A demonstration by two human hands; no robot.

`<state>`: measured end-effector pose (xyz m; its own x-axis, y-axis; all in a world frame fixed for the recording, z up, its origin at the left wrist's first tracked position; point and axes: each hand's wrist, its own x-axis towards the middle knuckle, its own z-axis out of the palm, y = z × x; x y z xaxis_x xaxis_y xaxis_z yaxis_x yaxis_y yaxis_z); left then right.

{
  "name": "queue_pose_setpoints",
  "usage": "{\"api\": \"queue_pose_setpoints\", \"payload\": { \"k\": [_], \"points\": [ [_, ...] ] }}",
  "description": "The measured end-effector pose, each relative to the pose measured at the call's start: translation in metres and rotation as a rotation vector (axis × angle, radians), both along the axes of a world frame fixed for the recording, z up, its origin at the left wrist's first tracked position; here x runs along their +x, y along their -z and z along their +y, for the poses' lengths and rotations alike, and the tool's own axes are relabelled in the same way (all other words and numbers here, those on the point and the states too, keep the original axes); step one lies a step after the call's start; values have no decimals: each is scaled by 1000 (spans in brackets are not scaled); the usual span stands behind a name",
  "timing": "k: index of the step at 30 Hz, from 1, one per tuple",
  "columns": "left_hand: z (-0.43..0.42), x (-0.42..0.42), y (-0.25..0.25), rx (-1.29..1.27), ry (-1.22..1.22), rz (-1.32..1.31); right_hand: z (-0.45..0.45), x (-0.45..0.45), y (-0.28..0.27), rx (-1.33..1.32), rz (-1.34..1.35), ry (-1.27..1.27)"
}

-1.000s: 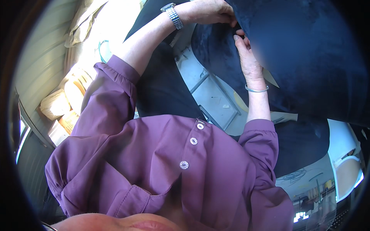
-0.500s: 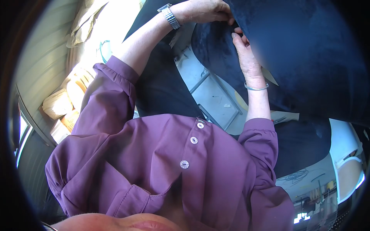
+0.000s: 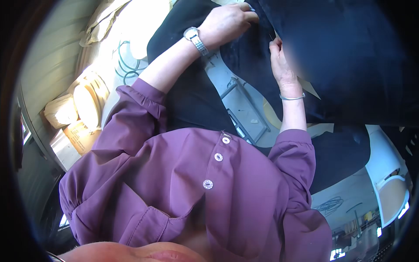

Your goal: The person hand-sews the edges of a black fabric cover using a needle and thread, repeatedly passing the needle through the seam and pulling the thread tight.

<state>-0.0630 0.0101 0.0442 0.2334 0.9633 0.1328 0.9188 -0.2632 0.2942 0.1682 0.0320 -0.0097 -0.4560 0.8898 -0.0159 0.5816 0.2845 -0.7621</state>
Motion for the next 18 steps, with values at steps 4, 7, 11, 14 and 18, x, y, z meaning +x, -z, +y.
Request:
{"api": "queue_pose_setpoints", "payload": {
  "k": [4,7,11,14,18],
  "points": [
    [-16,44,-9,47,257,-39,-8,-1,-20,243,26,-17],
    [-6,48,4,36,325,-5,-13,9,-27,-20,-51,41],
    [-21,41,-12,-68,163,-60,-12,20,-31,-193,105,-33],
    [-71,37,-43,-408,-189,-976,-19,15,-60,-236,44,-158],
    [-147,34,-163,-621,-3,-1599,-12,5,-65,90,-153,-351]
  ]
}}
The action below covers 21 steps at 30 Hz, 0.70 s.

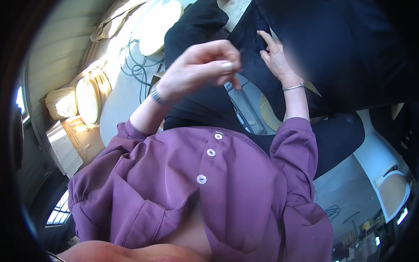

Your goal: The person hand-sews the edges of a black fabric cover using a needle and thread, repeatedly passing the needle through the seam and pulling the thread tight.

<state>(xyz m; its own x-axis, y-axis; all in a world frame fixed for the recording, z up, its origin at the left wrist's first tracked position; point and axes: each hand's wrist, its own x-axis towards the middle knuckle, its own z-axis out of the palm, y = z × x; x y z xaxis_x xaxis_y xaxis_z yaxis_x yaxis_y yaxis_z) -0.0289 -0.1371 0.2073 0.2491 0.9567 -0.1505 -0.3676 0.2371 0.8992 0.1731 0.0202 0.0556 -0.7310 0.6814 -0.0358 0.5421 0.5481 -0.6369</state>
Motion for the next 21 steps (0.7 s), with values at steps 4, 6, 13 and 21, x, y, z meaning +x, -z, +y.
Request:
{"api": "queue_pose_setpoints", "payload": {
  "k": [4,6,13,21],
  "points": [
    [-41,-98,-78,619,-506,-32,-2,5,8,-39,65,23],
    [-57,-147,-102,720,-911,414,-3,5,5,-91,115,62],
    [-97,-244,-34,359,-1085,1470,-11,13,4,40,120,66],
    [-89,-317,-6,239,-942,1918,-12,11,10,-100,142,213]
  ]
}}
